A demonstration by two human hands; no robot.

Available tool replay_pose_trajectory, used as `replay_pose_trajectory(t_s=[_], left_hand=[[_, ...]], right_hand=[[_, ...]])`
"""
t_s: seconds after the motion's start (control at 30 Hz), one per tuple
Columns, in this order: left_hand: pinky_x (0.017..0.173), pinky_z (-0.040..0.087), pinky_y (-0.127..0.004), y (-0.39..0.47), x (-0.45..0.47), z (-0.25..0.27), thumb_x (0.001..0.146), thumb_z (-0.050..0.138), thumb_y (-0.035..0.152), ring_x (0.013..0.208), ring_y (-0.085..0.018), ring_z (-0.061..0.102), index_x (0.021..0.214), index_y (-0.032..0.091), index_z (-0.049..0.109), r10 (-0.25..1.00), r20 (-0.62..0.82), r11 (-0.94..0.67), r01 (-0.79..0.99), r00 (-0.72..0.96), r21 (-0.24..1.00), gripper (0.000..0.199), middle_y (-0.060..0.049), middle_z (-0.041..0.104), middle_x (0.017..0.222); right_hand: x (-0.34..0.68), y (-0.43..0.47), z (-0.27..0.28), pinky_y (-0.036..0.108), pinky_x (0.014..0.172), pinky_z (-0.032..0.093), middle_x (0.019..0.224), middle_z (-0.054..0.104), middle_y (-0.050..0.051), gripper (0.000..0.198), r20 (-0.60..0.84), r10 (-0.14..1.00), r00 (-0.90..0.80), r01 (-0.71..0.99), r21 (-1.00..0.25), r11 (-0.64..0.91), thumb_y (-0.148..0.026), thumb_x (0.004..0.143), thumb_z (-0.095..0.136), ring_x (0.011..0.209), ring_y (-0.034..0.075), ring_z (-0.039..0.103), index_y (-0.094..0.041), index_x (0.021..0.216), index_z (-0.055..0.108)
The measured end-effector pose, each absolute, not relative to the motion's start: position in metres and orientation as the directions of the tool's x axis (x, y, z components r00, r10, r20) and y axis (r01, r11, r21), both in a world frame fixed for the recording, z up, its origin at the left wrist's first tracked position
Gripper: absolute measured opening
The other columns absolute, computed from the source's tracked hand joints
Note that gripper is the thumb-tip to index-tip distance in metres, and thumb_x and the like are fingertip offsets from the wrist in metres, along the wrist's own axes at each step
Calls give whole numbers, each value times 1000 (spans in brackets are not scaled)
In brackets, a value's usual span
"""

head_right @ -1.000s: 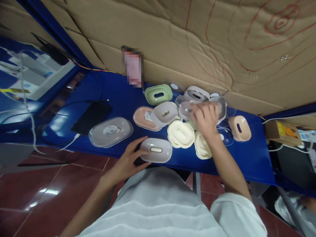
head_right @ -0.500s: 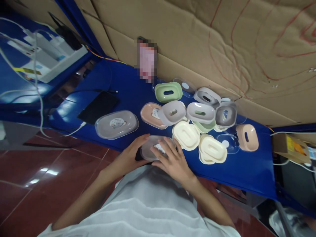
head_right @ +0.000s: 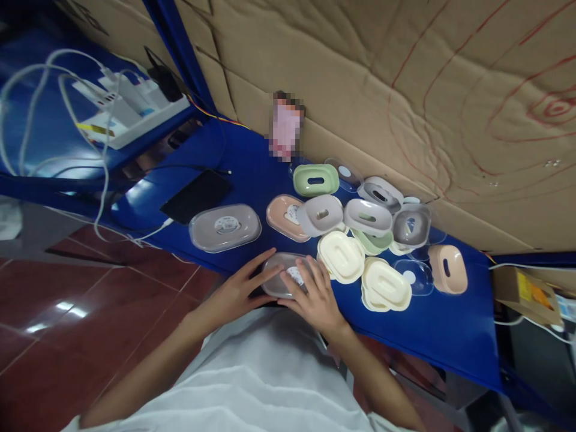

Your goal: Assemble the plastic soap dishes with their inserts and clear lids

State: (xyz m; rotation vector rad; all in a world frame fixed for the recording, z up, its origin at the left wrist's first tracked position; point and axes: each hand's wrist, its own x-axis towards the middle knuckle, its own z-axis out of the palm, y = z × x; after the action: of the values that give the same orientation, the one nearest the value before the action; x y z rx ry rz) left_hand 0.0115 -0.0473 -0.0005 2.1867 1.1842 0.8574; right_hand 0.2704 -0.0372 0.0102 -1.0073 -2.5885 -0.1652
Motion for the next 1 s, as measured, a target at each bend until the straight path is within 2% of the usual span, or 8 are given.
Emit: replay_pose_trajectory(t_s=[0.13, 0.23, 0.33, 0.43, 0.57, 0.67, 0.83, 1.0], left_hand=[[117, 56, -48, -48, 13, -2, 97, 77, 26, 155, -32, 49, 166, 34, 40, 856, 302, -503, 539, 420, 676, 78, -15, 38, 173], [115, 57, -47, -51, 10, -4, 98, 76, 26, 153, -32, 50, 166, 33, 40, 857, 315, -507, 563, 407, 652, 78, -16, 40, 172], [116, 52, -57, -59, 0, -4, 95, 80, 33, 148, -37, 54, 161, 34, 49, 870, 361, -489, 685, 337, 540, 72, -18, 49, 165], [120, 38, -69, -68, -17, -1, 92, 83, 44, 148, -44, 51, 149, 38, 63, 878, 425, -402, 824, 221, 401, 61, -18, 47, 165], [124, 20, -78, -69, -41, 3, 90, 84, 49, 158, -50, 35, 143, 37, 67, 885, 436, -332, 878, 163, 345, 57, -16, 33, 174], [126, 22, -76, -62, -51, 2, 92, 81, 47, 160, -48, 34, 145, 33, 64, 894, 412, -335, 874, 177, 352, 57, -17, 32, 175], [127, 30, -71, -50, -45, -3, 91, 82, 40, 159, -45, 37, 151, 35, 58, 890, 436, -323, 862, 136, 391, 64, -15, 33, 175], [125, 34, -68, -36, -31, -6, 93, 81, 43, 157, -45, 40, 154, 32, 55, 883, 456, -304, 871, 106, 385, 66, -18, 37, 173]], right_hand=[[271, -41, 8, 65, 121, 45, 160, 54, 22, 69, 392, 617, -682, 670, -4, 742, -46, 99, 75, 160, 42, 35, -21, 159, 52], [272, -37, 21, 64, 123, 42, 165, 50, 20, 68, 295, 630, -719, 650, -36, 759, -50, 104, 65, 161, 40, 35, -22, 163, 47], [271, -18, 46, 59, 130, 32, 166, 52, 14, 59, 228, 643, -731, 647, -65, 759, -37, 110, 51, 161, 31, 39, -24, 166, 42], [261, 18, 68, 59, 135, 19, 167, 51, 11, 57, 243, 676, -696, 702, 31, 711, -22, 109, 48, 162, 28, 37, -24, 166, 43], [235, 68, 79, 74, 131, 11, 168, 47, 19, 62, 101, 664, -741, 671, 157, 724, -18, 106, 53, 162, 36, 33, -16, 167, 39], [209, 96, 79, 78, 129, 11, 163, 52, 23, 68, 76, 650, -756, 652, 175, 738, -13, 104, 54, 159, 38, 38, -13, 169, 33], [194, 130, 89, 74, 131, 11, 167, 49, 18, 68, 72, 614, -786, 618, 57, 784, -37, 107, 60, 157, 37, 41, -21, 169, 36], [247, 150, 98, 72, 128, 22, 176, 32, 19, 95, -50, 773, -633, 774, -72, 629, -56, 97, 73, 163, 43, 28, -23, 172, 26]])
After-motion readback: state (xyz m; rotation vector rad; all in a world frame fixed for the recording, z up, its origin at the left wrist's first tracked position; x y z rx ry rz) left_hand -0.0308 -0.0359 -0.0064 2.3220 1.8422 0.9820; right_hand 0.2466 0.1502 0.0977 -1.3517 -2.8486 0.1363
